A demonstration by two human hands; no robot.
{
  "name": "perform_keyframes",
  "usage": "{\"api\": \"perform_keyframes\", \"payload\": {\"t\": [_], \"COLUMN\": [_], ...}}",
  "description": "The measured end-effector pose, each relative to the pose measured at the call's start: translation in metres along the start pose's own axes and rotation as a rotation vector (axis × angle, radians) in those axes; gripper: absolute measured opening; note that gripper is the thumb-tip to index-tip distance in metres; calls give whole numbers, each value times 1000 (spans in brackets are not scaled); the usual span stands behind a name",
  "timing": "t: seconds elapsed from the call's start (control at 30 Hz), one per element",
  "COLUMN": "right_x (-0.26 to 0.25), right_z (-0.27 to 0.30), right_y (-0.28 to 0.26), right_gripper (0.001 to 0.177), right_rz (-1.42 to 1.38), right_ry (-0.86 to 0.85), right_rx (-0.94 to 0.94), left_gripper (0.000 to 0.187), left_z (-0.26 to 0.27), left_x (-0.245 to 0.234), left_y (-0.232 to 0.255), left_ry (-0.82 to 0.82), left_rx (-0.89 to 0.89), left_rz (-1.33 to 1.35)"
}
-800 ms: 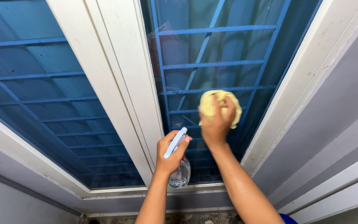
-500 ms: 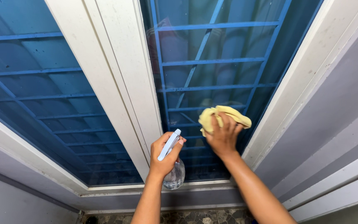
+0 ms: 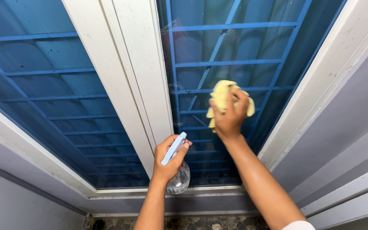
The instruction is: The person sprays a liquid from a bottle onto a window pane and wipes the surface with a cloth, moving across different sections of the glass.
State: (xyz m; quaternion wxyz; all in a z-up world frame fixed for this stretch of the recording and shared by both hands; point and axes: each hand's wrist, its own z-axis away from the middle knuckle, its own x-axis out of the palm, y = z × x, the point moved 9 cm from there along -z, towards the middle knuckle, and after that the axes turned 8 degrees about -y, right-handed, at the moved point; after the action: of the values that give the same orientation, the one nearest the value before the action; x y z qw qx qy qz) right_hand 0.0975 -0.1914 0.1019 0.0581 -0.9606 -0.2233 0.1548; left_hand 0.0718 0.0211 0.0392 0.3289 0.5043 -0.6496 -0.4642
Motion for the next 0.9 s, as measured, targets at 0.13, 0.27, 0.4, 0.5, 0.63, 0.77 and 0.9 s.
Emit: {"api": "perform_keyframes", "payload": {"t": [0.13,0.27,0.4,0.5,0.63,0.77,0.9], "right_x": [6,4,0,-10,-24,-27,-23], "right_z": [-11,-2,20,28,27,11,-10], "right_y": [-48,-49,-24,-4,15,15,-14], "right_gripper": [59,53,54,50,55,56,55], "right_rz": [19,55,91,112,106,70,58], "right_ry": [-71,-130,-227,-197,-141,-60,64], "right_rx": [-125,-217,-251,-219,-125,-44,-64], "left_gripper": [15,15,15,15,16,17,17], "left_z": [1,-1,0,1,3,4,5], "left_x": [-4,-7,-2,0,-1,-8,-16], "left_y": [-1,-1,-3,-2,-3,1,1], "left_ry": [14,22,9,6,-7,-5,9], "left_rx": [3,21,24,28,2,24,26], "left_rz": [2,-19,11,9,30,-10,10]}}
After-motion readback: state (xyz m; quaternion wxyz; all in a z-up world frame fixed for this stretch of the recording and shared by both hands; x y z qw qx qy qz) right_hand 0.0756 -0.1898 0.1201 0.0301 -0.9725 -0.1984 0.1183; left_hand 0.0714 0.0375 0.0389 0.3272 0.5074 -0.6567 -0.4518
